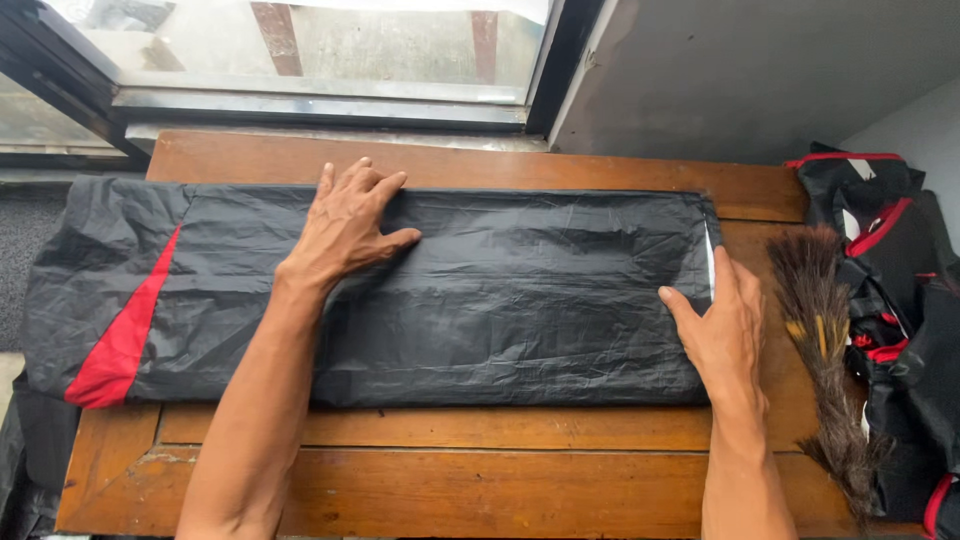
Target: The person folds a large black tarp with red accents on a wooden table. They use a small brush to smooth the material and remove wrinkles while folding it into a compact roll.
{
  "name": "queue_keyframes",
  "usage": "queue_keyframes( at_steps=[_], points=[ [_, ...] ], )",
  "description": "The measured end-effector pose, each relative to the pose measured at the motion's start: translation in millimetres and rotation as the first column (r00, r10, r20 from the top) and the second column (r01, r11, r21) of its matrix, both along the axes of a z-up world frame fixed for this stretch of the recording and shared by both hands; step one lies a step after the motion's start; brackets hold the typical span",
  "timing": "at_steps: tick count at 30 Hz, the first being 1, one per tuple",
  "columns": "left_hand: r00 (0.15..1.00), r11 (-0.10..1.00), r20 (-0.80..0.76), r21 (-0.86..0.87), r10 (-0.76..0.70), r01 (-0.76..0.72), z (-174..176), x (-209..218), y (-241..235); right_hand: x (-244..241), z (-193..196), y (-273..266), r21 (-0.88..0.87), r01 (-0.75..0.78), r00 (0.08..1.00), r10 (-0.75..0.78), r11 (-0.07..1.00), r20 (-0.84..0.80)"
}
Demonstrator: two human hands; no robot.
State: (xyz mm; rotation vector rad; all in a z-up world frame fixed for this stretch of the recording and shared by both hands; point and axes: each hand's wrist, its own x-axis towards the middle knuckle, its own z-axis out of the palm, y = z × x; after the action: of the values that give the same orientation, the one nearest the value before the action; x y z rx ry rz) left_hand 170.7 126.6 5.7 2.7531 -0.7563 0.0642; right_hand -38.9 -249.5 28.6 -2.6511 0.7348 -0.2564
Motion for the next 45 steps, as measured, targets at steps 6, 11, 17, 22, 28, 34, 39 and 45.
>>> queue_keyframes(
  at_steps=[6,11,17,22,28,34,39,45],
  points=[
    [0.993,0.999,0.114,0.009,-0.043,0.042,-8,10,13,4,12,2,0.055,0.076,0.997,-0.075,0.996,-0.033],
    [0.999,0.999,0.019,0.021,-0.033,0.033,2,15,15,2,-16,-26,0.017,0.112,0.991,-0.111,0.994,-0.076],
    [0.960,0.997,0.270,-0.003,-0.077,0.081,-5,16,20,-8,8,10,0.000,0.041,0.993,-0.041,0.999,0.113],
    [0.964,0.991,0.258,-0.090,-0.072,0.099,17,0,20,-32,17,65,-0.282,-0.230,0.852,0.332,0.931,0.404],
    [0.926,0.968,0.290,0.008,-0.242,0.250,47,-12,21,-71,14,156,-0.277,-0.821,0.440,0.863,0.498,0.249],
    [0.871,0.959,0.419,-0.001,-0.256,0.282,88,-36,22,-40,3,163,-0.224,-0.830,0.496,0.860,0.510,0.119],
    [0.753,0.910,0.553,0.025,-0.358,0.414,135,-68,17,-17,18,160,-0.295,-0.783,0.515,0.837,0.547,0.184],
    [0.617,0.807,0.575,0.136,-0.537,0.574,177,-143,28,-26,76,116,-0.649,-0.288,0.742,0.593,0.704,0.314]
  ],
)
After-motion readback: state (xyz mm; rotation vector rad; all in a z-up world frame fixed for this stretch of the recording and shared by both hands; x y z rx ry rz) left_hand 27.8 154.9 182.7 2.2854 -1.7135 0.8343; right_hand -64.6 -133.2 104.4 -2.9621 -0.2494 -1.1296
